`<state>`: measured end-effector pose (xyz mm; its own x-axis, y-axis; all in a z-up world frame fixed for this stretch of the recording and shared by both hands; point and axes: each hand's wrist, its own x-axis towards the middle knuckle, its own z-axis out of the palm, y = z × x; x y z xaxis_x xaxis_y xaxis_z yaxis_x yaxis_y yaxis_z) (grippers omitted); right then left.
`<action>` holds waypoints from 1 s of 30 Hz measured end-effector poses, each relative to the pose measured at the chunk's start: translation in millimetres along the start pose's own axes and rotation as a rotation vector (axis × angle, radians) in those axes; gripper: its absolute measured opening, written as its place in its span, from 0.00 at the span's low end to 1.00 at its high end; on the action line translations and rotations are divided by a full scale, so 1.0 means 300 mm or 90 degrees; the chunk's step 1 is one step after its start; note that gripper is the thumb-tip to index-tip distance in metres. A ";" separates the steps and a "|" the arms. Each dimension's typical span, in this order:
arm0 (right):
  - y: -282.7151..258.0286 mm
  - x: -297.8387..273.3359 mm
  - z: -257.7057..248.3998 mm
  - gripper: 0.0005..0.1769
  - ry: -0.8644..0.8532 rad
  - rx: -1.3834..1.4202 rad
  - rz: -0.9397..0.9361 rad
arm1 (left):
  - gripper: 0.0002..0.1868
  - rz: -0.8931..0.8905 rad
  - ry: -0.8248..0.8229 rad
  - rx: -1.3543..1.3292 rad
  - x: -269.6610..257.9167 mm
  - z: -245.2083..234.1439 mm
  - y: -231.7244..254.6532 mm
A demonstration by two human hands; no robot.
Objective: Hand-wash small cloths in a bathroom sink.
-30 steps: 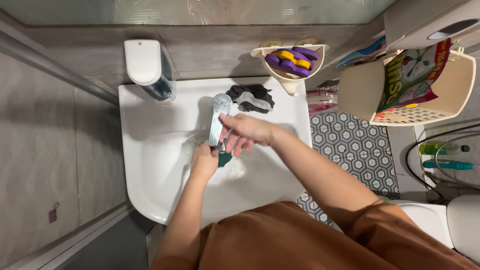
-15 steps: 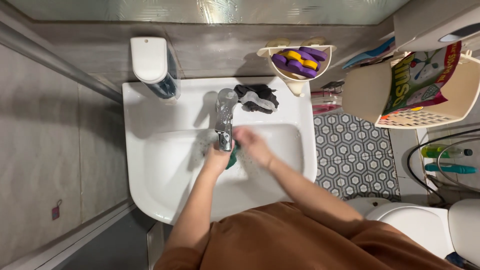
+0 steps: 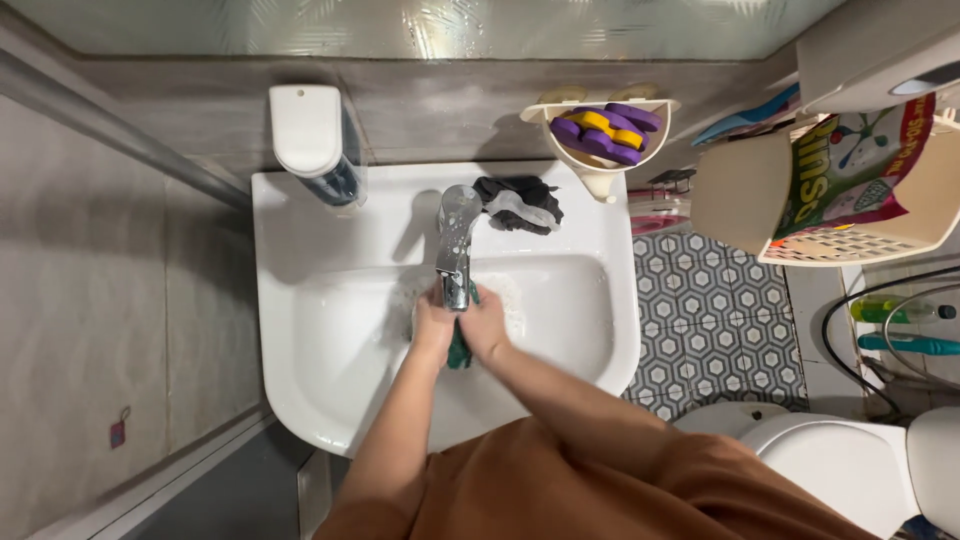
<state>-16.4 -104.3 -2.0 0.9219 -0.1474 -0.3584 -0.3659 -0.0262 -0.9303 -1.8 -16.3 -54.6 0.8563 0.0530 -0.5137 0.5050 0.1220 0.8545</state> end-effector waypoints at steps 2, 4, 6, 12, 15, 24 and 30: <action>0.044 -0.001 -0.002 0.08 0.000 -0.036 -0.069 | 0.25 -0.103 0.026 -0.075 0.065 -0.016 -0.123; 0.055 0.011 -0.035 0.08 0.003 -0.071 -0.137 | 0.26 -0.208 0.049 -0.148 0.038 0.004 -0.083; 0.030 0.040 -0.092 0.15 -0.013 -0.127 -0.105 | 0.29 -0.150 0.016 0.279 -0.073 0.057 0.126; 0.018 -0.016 -0.093 0.13 -0.094 -0.160 -0.147 | 0.31 -0.196 0.004 0.049 0.165 0.008 -0.369; 0.024 0.071 -0.181 0.14 -0.118 -0.169 -0.042 | 0.34 -0.237 -0.081 0.096 -0.066 0.027 0.104; -0.117 0.133 -0.362 0.08 -0.245 -0.128 -0.027 | 0.28 -0.072 -0.195 0.268 -0.099 -0.081 0.258; -0.075 0.029 -0.134 0.13 -0.132 -0.186 -0.197 | 0.28 -0.103 0.028 -0.074 0.178 0.047 -0.366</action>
<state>-5.3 -144.9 18.9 0.9885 0.1102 -0.1039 -0.0639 -0.3192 -0.9455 -9.9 -40.9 -174.7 0.7583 0.0661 -0.6485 0.6176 0.2456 0.7472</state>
